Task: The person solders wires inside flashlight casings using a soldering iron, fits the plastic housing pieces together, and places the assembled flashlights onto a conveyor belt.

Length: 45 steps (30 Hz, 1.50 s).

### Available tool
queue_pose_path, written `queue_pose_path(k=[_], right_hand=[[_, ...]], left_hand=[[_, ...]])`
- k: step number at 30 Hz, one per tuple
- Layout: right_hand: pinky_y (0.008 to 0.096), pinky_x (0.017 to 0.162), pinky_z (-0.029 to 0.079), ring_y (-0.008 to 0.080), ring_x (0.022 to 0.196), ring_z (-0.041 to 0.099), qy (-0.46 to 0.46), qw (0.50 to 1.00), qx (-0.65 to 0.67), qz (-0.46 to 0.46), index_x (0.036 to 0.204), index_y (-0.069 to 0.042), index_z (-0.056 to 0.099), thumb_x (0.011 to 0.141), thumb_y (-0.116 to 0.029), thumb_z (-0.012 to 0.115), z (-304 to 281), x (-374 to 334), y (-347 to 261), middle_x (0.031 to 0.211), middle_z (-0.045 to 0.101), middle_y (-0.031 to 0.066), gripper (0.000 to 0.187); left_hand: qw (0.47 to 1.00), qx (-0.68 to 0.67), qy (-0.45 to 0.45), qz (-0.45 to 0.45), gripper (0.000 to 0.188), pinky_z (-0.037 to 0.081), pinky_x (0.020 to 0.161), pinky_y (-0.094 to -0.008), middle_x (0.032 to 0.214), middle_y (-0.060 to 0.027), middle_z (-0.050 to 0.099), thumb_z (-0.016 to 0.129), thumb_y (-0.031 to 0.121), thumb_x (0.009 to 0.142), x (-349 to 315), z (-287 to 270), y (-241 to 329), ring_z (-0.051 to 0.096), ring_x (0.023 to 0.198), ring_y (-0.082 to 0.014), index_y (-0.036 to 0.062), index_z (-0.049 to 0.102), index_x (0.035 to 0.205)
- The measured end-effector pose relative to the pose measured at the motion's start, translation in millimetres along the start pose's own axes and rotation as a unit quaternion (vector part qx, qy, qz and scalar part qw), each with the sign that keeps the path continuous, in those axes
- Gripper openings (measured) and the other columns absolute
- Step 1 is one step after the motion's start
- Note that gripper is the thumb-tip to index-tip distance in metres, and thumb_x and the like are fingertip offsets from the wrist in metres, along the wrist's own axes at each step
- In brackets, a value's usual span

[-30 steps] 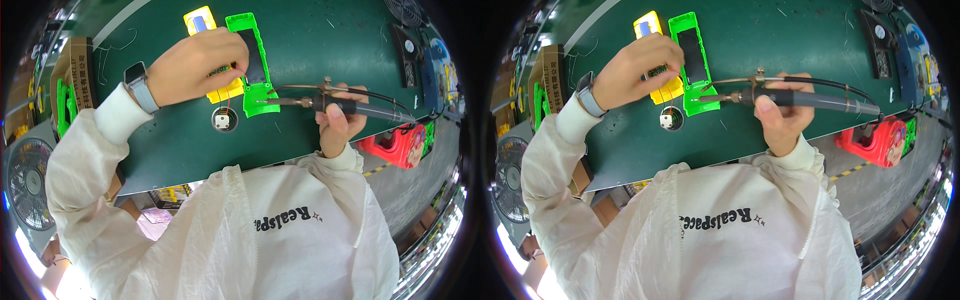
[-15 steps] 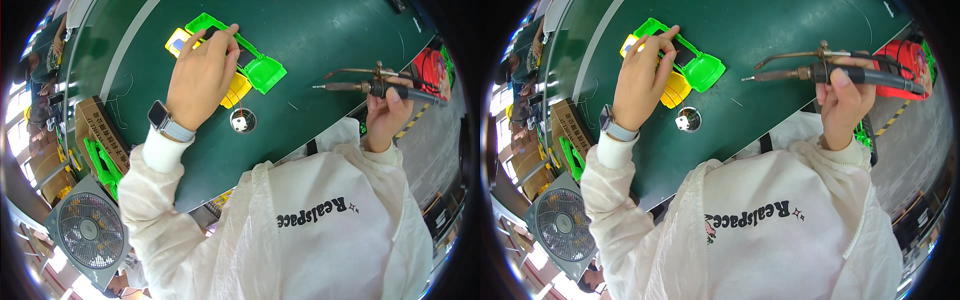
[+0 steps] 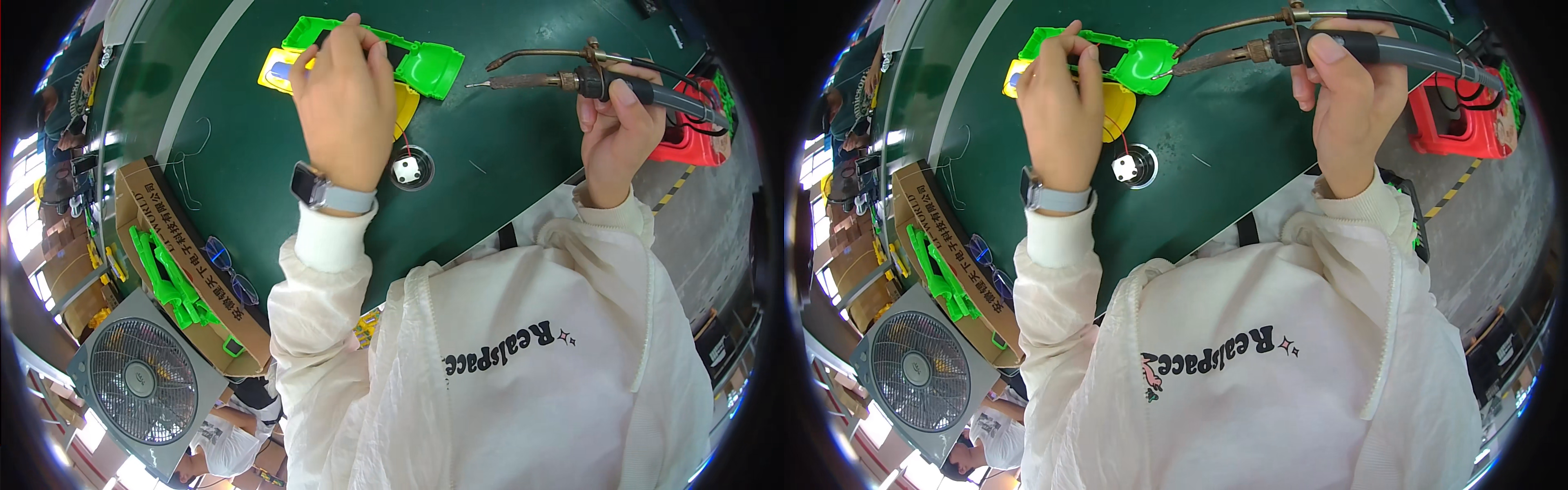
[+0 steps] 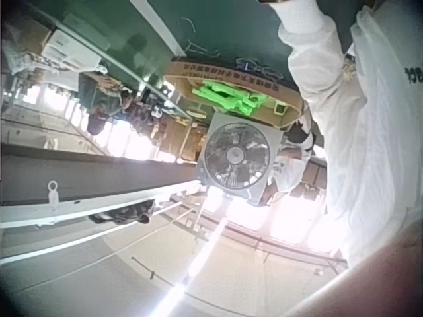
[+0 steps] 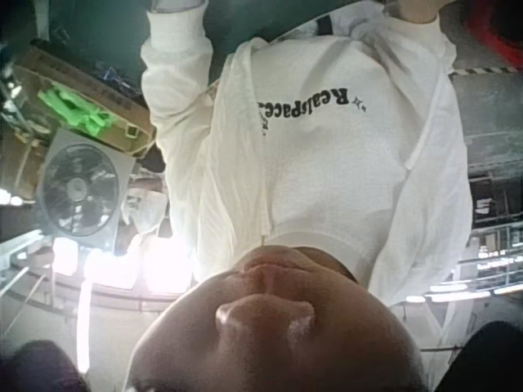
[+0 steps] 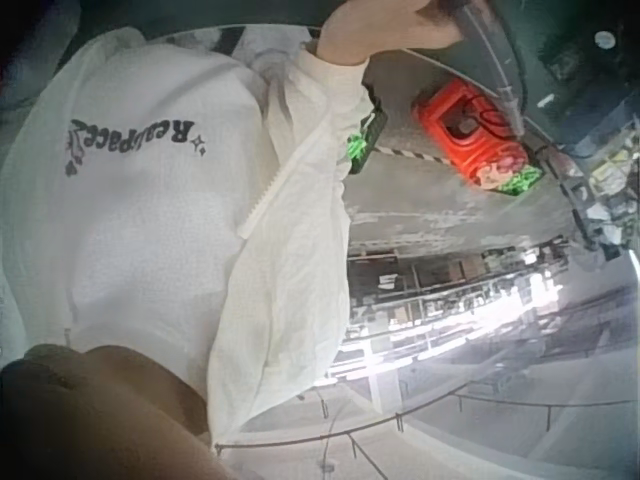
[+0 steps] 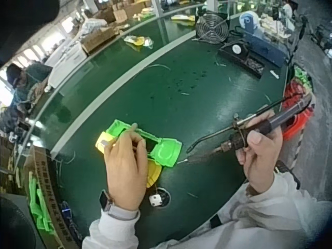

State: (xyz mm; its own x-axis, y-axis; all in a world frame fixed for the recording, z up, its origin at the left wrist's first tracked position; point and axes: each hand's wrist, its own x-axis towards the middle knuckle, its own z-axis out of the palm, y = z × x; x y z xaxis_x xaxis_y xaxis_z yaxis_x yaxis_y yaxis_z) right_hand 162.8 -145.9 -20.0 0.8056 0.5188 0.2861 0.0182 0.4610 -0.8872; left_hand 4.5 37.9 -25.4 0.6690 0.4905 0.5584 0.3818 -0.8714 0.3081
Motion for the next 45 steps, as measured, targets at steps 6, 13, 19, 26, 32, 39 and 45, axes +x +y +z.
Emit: queue_pose_path(k=[6, 13, 19, 26, 32, 39, 45], right_hand=[[0.0259, 0.044, 0.037, 0.0163, 0.050, 0.048, -0.010, 0.999, -0.049, -0.004, 0.098, 0.004, 0.054, 0.087, -0.014, 0.060, -3.4, 16.1, 12.2, 0.071, 0.055, 0.0106, 0.022], [0.0259, 0.044, 0.037, 0.0146, 0.051, 0.048, -0.052, 0.997, -0.062, 0.007, 0.101, 0.002, 0.054, 0.088, -0.013, 0.061, 16.3, 30.9, 33.2, 0.072, 0.056, 0.0099, 0.021], [0.0263, 0.047, 0.041, 0.0146, 0.053, 0.053, -0.078, 0.993, -0.051, 0.070, 0.103, 0.001, 0.053, 0.088, -0.015, 0.065, 28.6, 16.6, 24.4, 0.071, 0.057, 0.0105, 0.025], [0.0312, 0.070, 0.050, 0.0184, 0.075, 0.058, -0.100, 0.972, 0.059, 0.203, 0.108, -0.001, 0.047, 0.090, -0.016, 0.062, 38.4, -14.6, 13.0, 0.096, 0.059, 0.0126, 0.027], [0.0332, 0.069, 0.049, 0.0184, 0.076, 0.056, -0.092, 0.963, 0.085, 0.237, 0.106, -0.001, 0.049, 0.087, -0.016, 0.062, 44.4, -11.6, 25.5, 0.096, 0.058, 0.0118, 0.027], [0.0316, 0.065, 0.047, 0.0183, 0.071, 0.055, -0.089, 0.970, 0.078, 0.214, 0.106, -0.001, 0.050, 0.085, -0.016, 0.063, 39.0, 3.5, 30.1, 0.095, 0.058, 0.0121, 0.028], [0.0260, 0.060, 0.042, 0.0137, 0.065, 0.051, -0.071, 0.990, -0.003, 0.119, 0.104, -0.001, 0.052, 0.084, -0.017, 0.063, 24.7, 21.2, 27.4, 0.092, 0.056, 0.0112, 0.028]], left_hand=[[0.989, -0.112, -0.094, -0.019, 0.008, 0.041, 0.085, -0.0343, 0.087, -0.0028, 0.069, 0.067, 0.015, 0.089, 10.1, -37.0, -27.7, 0.062, 0.075, -0.0224, 0.0085, 0.065, 0.093], [0.960, -0.112, -0.204, 0.156, 0.009, 0.044, 0.086, -0.0366, 0.084, -0.0062, 0.067, 0.062, 0.014, 0.092, 39.8, -41.1, -59.3, 0.063, 0.079, -0.0272, 0.0068, 0.060, 0.096], [0.957, -0.116, -0.242, 0.109, 0.011, 0.049, 0.075, -0.0365, 0.086, -0.0067, 0.066, 0.062, 0.013, 0.091, 29.5, -44.8, -54.9, 0.064, 0.078, -0.0269, 0.0067, 0.056, 0.098], [0.949, -0.209, -0.234, 0.024, 0.013, 0.052, 0.070, -0.0311, 0.088, -0.0057, 0.068, 0.064, 0.009, 0.091, 21.3, -41.4, -54.9, 0.067, 0.079, -0.0232, 0.0046, 0.059, 0.101], [0.919, -0.295, -0.243, -0.096, 0.008, 0.052, 0.072, -0.0267, 0.087, -0.0059, 0.068, 0.062, 0.006, 0.092, 21.5, -43.2, -51.9, 0.068, 0.083, -0.0171, 0.0020, 0.060, 0.097], [0.936, -0.257, -0.232, -0.056, 0.007, 0.050, 0.071, -0.0310, 0.084, -0.0068, 0.067, 0.064, 0.007, 0.089, 25.2, -42.3, -47.6, 0.066, 0.079, -0.0211, 0.0025, 0.060, 0.093], [0.947, -0.215, -0.232, 0.059, 0.007, 0.048, 0.074, -0.0342, 0.081, -0.0076, 0.067, 0.067, 0.008, 0.085, 40.7, -39.4, -57.8, 0.064, 0.074, -0.0247, 0.0043, 0.063, 0.089]])
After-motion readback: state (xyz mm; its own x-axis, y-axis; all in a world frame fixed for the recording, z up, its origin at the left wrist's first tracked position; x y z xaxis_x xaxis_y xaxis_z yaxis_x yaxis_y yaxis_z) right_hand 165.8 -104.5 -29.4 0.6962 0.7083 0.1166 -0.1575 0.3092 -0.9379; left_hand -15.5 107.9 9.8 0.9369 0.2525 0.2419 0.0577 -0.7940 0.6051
